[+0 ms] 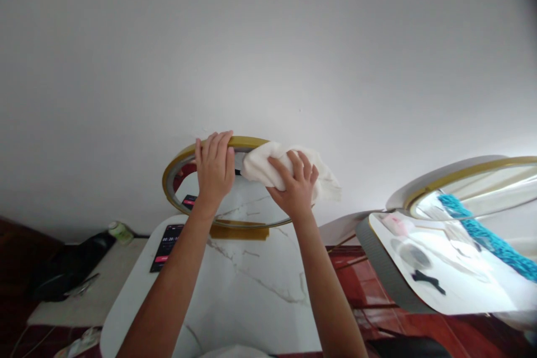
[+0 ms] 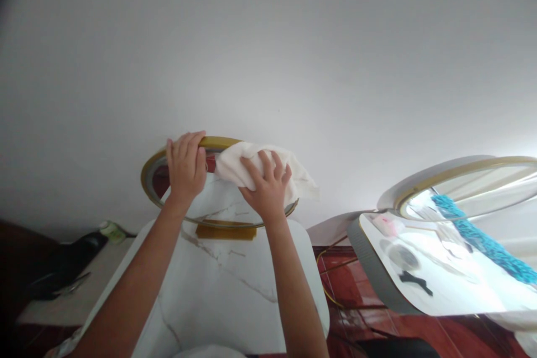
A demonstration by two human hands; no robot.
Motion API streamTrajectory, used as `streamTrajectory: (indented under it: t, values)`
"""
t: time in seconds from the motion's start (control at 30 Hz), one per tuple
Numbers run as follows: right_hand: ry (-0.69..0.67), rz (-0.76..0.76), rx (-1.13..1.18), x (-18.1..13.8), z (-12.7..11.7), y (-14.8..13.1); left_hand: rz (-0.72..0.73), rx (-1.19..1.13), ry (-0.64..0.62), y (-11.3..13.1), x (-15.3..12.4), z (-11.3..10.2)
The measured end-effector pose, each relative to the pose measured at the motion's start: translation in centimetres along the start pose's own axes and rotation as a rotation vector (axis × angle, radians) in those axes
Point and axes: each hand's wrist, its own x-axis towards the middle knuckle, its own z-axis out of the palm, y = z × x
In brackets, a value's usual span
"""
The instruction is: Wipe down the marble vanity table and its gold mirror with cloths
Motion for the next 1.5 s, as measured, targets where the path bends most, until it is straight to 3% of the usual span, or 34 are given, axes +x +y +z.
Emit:
streamTrajectory:
  t: [0.27,0.77,0.9,1.23,1.5]
  values:
    - [-0.038,-0.093,0.004,1.2,-0.3,-1.1,0.049,-0.018,-0.01,0.0,-0.3,0.6]
    - [0.162,0.141,0.115,-4.2,2.1,4.1,0.036,-0.028,0.01,0.0,-0.2,1.4]
    - [0.149,0.14,0.092,-3.5,1.8,3.5,0.024,-0.026,0.02,0.0,-0.1,1.5]
    - [-0.002,-0.049,0.005,1.0,0.3,-0.5,0.028,-0.034,0.04,-0.1,-0.1,1.7]
    - [0.033,-0.022,0.034,-0.1,0.5,0.9,0.076,-0.034,0.038,-0.7,-0.1,1.6]
